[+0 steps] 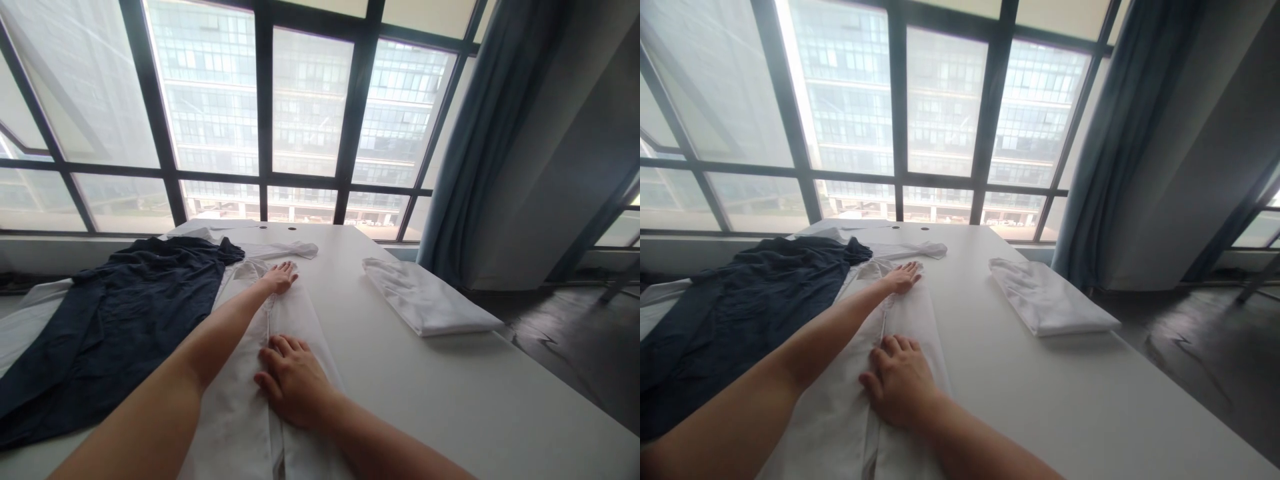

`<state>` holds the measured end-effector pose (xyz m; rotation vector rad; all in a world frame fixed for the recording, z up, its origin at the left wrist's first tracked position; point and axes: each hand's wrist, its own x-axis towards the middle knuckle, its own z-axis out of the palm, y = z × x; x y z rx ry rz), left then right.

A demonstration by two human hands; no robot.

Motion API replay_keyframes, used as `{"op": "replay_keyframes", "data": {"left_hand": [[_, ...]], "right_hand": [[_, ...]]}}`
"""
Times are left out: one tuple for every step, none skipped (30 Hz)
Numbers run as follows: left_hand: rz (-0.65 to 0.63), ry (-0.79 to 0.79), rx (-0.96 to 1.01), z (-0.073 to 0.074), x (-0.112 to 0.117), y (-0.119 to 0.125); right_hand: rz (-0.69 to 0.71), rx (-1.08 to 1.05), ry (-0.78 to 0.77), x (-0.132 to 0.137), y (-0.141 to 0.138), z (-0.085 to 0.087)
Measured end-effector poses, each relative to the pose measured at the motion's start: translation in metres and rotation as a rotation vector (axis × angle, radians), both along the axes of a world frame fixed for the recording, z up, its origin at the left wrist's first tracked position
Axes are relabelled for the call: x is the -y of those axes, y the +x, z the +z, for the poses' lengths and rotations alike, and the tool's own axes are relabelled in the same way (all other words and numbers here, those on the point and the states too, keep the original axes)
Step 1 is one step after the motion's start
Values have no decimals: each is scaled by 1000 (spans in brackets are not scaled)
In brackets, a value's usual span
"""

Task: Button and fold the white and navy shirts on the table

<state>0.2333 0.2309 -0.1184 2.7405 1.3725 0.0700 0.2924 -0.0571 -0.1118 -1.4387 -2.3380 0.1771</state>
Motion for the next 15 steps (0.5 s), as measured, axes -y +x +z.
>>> {"op": "replay_keyframes", "data": {"left_hand": [[-17,5,10,3,7,-7],[-42,8,22,6,15,-16],[-72,11,41,8,23,-28],[-106,12,62,10,33,-42],[-138,11,84,10,43,-58],[-162,8,105,9,53,-75],[-175,-1,118,8,65,-93],[-178,-15,123,6,76,-111],[-176,-36,120,3,88,-128],[-178,-63,111,0,101,-145],[-187,-89,98,-3,113,-160],[-197,-108,85,-5,126,-173],[-207,-118,73,-7,138,-184],[-215,-121,65,-7,150,-194],[-221,-122,60,-7,160,-201]], "right_hand": [[8,-6,2,0,1,0],[21,-14,2,-1,2,-1],[40,-22,-1,-3,4,-2],[57,-32,-6,-5,8,-2],[68,-44,-7,-8,13,-2],[65,-61,-3,-13,19,-3],[46,-80,6,-18,27,-3],[11,-100,20,-24,36,-4],[-33,-118,33,-30,46,-5],[-83,-128,40,-37,56,-6],[-133,-130,34,-44,66,-8],[-184,-123,19,-50,76,-10],[-237,-110,-3,-55,85,-13],[-283,-93,-32,-60,93,-15],[-317,-71,-65,-63,99,-18]]}}
